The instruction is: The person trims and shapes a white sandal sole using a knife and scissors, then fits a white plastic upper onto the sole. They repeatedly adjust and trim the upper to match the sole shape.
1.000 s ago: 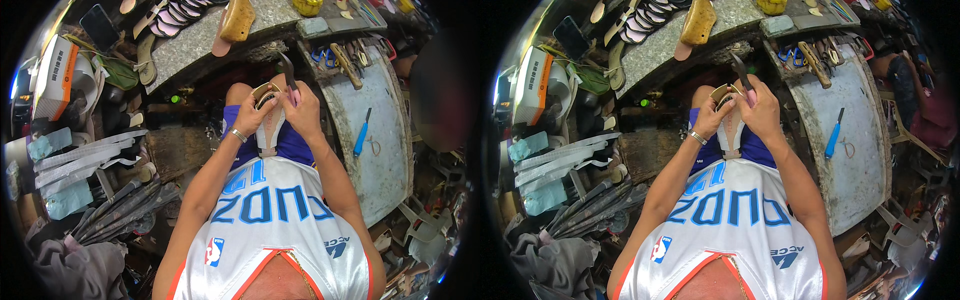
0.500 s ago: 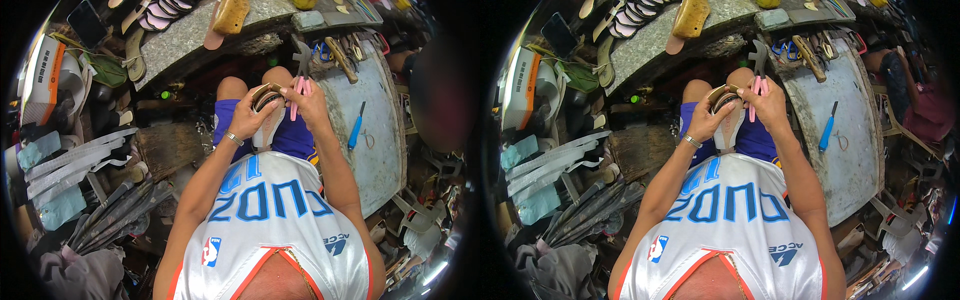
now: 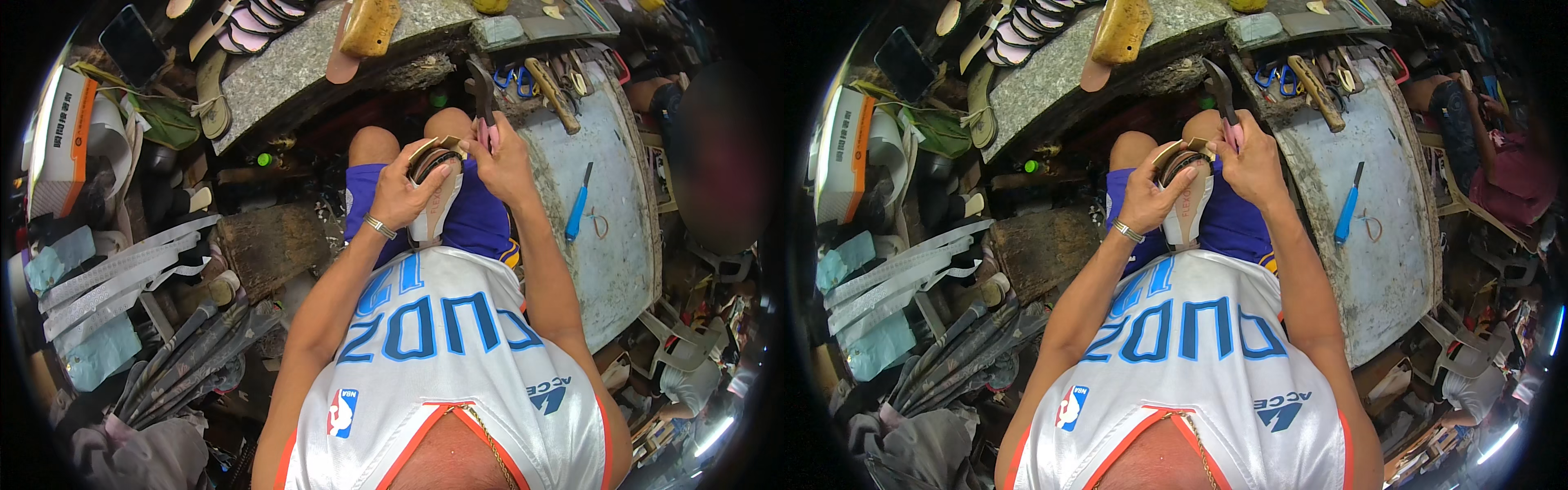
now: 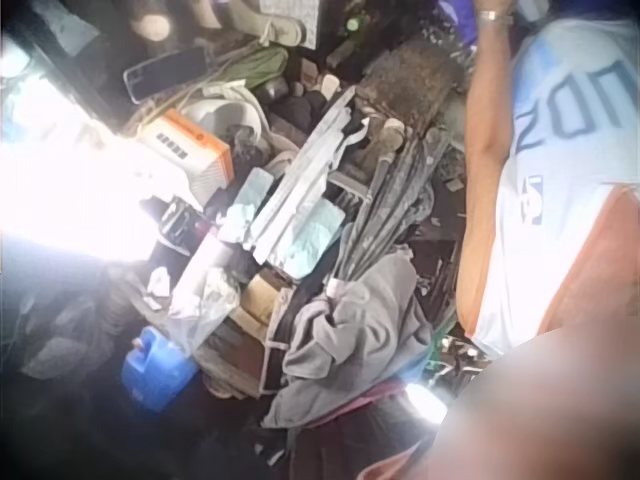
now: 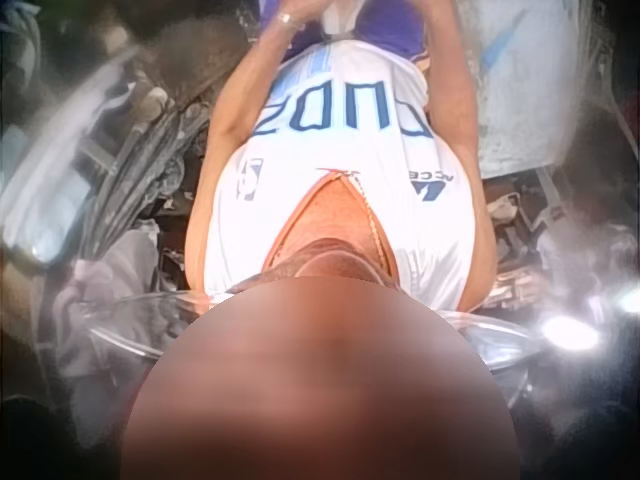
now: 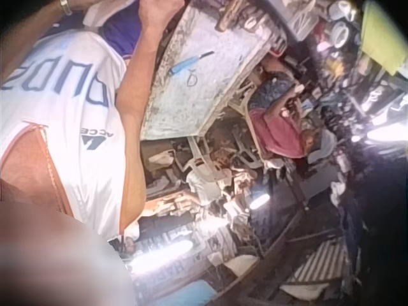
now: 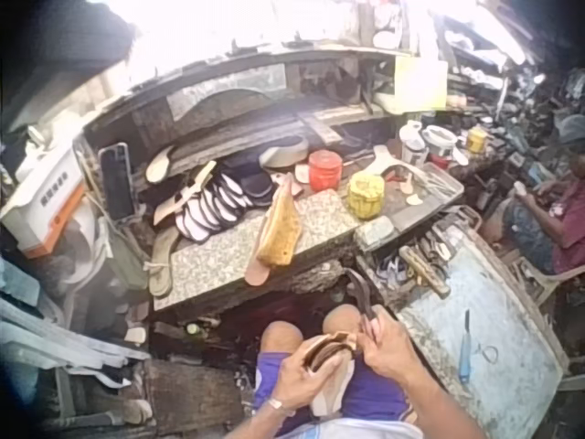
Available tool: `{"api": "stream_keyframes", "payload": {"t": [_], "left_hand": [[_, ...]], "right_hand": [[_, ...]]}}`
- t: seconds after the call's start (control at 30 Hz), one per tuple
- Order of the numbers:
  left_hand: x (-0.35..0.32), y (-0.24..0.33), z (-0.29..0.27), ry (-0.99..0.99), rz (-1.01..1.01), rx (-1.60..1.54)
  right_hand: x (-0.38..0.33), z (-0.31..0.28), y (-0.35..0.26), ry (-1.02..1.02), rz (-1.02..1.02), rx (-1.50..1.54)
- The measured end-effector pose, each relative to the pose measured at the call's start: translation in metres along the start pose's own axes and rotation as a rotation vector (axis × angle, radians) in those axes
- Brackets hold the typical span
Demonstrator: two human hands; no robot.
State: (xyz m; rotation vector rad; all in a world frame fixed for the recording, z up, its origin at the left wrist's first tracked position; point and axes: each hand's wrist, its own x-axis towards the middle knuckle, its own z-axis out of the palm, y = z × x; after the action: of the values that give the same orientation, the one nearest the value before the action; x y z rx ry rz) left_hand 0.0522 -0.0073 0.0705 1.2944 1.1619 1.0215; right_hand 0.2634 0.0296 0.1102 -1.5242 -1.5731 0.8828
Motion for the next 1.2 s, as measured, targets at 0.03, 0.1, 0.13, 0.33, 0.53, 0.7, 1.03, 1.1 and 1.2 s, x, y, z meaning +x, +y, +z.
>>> {"api": "stream_keyframes", "payload": {"t": [0.03,0.1,0.13,0.33,0.53,0.7,1.03,1.1,1.2], "left_hand": [[0.001,-0.002,-0.001,0.015,0.030,0.019],[0.003,-0.005,-0.004,0.007,0.039,0.024],[0.004,-0.006,-0.006,-0.014,0.015,0.010],[0.002,-0.009,-0.007,-0.131,0.014,-0.031],[0.017,-0.026,-0.022,-0.040,-0.070,-0.131],[0.026,-0.036,-0.037,-0.093,-0.131,-0.296],[0.030,-0.044,-0.031,-0.175,-0.202,-0.473],[0.027,-0.047,-0.029,-0.190,-0.188,-0.466],[0.025,-0.050,-0.029,-0.211,-0.181,-0.489]], "right_hand": [[0.001,0.002,0.003,-0.005,0.004,0.020],[0.004,0.003,0.009,-0.021,0.003,0.044],[0.005,0.004,0.012,-0.036,-0.001,0.049],[0.020,-0.004,0.017,-0.052,0.012,0.030],[0.005,-0.020,0.002,-0.108,0.304,0.155],[-0.039,0.000,-0.010,-0.096,0.372,0.186],[-0.050,0.056,-0.007,0.056,0.130,-0.046],[-0.051,0.058,-0.005,0.026,0.182,-0.105],[-0.056,0.062,0.001,0.111,0.043,-0.093]]}}
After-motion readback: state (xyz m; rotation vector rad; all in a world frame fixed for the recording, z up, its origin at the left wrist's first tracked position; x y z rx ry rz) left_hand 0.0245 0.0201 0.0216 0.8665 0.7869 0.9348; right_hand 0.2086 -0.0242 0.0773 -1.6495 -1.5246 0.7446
